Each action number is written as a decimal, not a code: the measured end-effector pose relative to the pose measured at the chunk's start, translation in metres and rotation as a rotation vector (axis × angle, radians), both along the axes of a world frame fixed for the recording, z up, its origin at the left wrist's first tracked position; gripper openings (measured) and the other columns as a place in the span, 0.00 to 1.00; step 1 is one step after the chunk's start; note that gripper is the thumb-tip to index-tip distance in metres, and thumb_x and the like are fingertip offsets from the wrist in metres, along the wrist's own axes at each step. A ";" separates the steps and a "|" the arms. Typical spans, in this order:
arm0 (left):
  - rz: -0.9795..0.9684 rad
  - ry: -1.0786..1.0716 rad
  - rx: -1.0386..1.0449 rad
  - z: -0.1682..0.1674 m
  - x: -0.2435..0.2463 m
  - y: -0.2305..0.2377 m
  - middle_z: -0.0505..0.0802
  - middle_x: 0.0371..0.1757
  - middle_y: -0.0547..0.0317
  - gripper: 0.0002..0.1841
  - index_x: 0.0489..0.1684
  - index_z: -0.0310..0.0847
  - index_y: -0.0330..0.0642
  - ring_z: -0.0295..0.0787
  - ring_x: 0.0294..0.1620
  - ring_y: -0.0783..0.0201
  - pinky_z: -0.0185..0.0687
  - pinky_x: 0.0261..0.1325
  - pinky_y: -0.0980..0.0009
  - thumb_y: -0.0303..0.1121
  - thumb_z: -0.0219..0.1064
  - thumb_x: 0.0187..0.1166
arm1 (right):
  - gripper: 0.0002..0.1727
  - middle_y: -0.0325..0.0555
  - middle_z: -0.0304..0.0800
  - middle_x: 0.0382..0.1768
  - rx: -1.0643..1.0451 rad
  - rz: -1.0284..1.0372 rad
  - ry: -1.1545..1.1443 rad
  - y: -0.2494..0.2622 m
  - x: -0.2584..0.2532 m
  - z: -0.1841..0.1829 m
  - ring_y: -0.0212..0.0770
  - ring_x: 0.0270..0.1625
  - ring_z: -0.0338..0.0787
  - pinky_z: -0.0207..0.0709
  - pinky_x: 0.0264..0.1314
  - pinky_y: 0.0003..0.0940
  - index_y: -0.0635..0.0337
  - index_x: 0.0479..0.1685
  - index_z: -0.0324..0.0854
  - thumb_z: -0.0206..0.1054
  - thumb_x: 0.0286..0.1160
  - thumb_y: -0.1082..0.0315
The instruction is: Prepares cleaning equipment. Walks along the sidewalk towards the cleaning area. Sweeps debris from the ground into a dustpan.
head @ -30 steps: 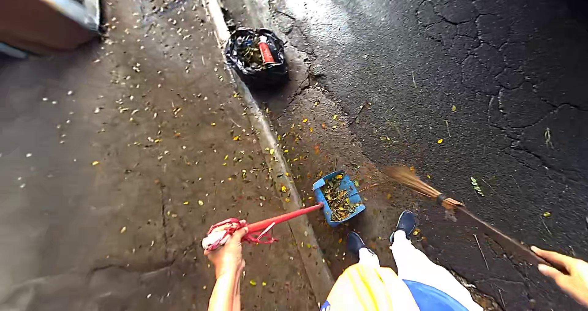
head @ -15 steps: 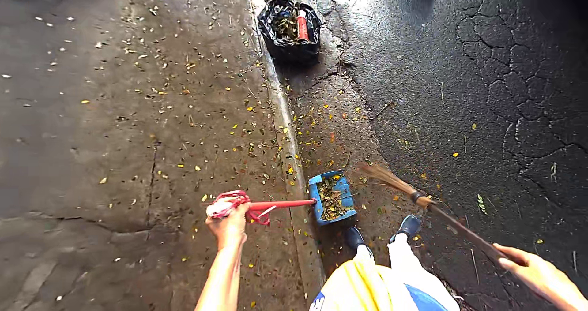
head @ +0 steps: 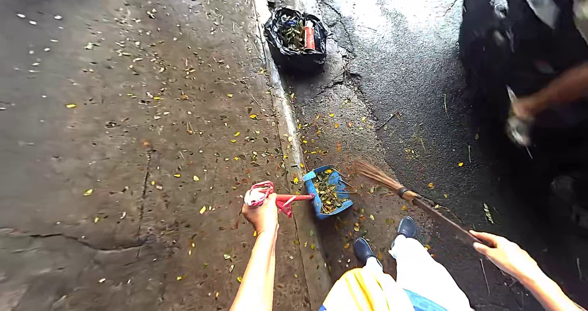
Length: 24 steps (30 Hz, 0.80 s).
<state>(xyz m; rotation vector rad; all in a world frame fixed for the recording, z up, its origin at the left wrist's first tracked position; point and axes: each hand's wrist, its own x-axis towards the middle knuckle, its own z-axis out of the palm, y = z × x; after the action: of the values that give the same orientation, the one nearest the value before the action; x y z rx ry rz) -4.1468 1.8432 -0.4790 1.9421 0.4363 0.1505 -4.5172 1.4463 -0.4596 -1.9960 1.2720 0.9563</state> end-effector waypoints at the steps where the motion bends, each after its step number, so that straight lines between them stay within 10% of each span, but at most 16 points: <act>1: -0.005 -0.004 -0.001 -0.001 0.005 -0.002 0.87 0.57 0.38 0.31 0.65 0.75 0.22 0.85 0.56 0.58 0.81 0.62 0.63 0.11 0.76 0.56 | 0.26 0.59 0.87 0.69 -0.052 -0.008 0.028 0.007 0.013 0.005 0.66 0.65 0.88 0.75 0.66 0.70 0.38 0.84 0.75 0.61 0.87 0.54; 8: -0.001 -0.014 0.004 0.015 0.040 -0.033 0.87 0.58 0.41 0.33 0.66 0.74 0.24 0.84 0.55 0.62 0.82 0.60 0.66 0.11 0.76 0.54 | 0.25 0.55 0.86 0.72 0.189 0.220 0.053 0.038 0.134 -0.059 0.63 0.75 0.83 0.72 0.74 0.71 0.40 0.81 0.78 0.59 0.85 0.54; 13: -0.013 -0.052 0.026 0.041 0.096 -0.054 0.86 0.52 0.44 0.32 0.66 0.71 0.21 0.85 0.48 0.66 0.85 0.52 0.70 0.10 0.73 0.55 | 0.26 0.51 0.86 0.74 0.256 0.016 -0.075 -0.066 0.080 -0.020 0.60 0.76 0.83 0.68 0.78 0.70 0.35 0.80 0.79 0.65 0.83 0.49; 18: -0.185 -0.070 0.033 0.033 0.179 -0.075 0.88 0.40 0.53 0.21 0.53 0.72 0.20 0.87 0.39 0.72 0.86 0.45 0.74 0.14 0.66 0.57 | 0.24 0.65 0.87 0.68 -0.117 -0.317 -0.032 -0.169 0.009 0.039 0.73 0.70 0.84 0.70 0.70 0.78 0.45 0.79 0.80 0.64 0.84 0.58; 24: -0.095 -0.084 0.012 0.038 0.227 -0.162 0.88 0.43 0.50 0.27 0.60 0.72 0.25 0.88 0.41 0.67 0.88 0.45 0.70 0.09 0.70 0.56 | 0.23 0.67 0.87 0.67 -0.147 -0.288 0.170 -0.203 0.105 -0.035 0.72 0.69 0.85 0.73 0.67 0.76 0.48 0.77 0.80 0.58 0.85 0.59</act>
<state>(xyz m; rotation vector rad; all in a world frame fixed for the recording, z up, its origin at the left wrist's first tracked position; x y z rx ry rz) -3.9202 1.6807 -0.4406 1.9560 0.2871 0.1729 -4.4123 1.2437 -0.4943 -1.7999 1.7144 0.9283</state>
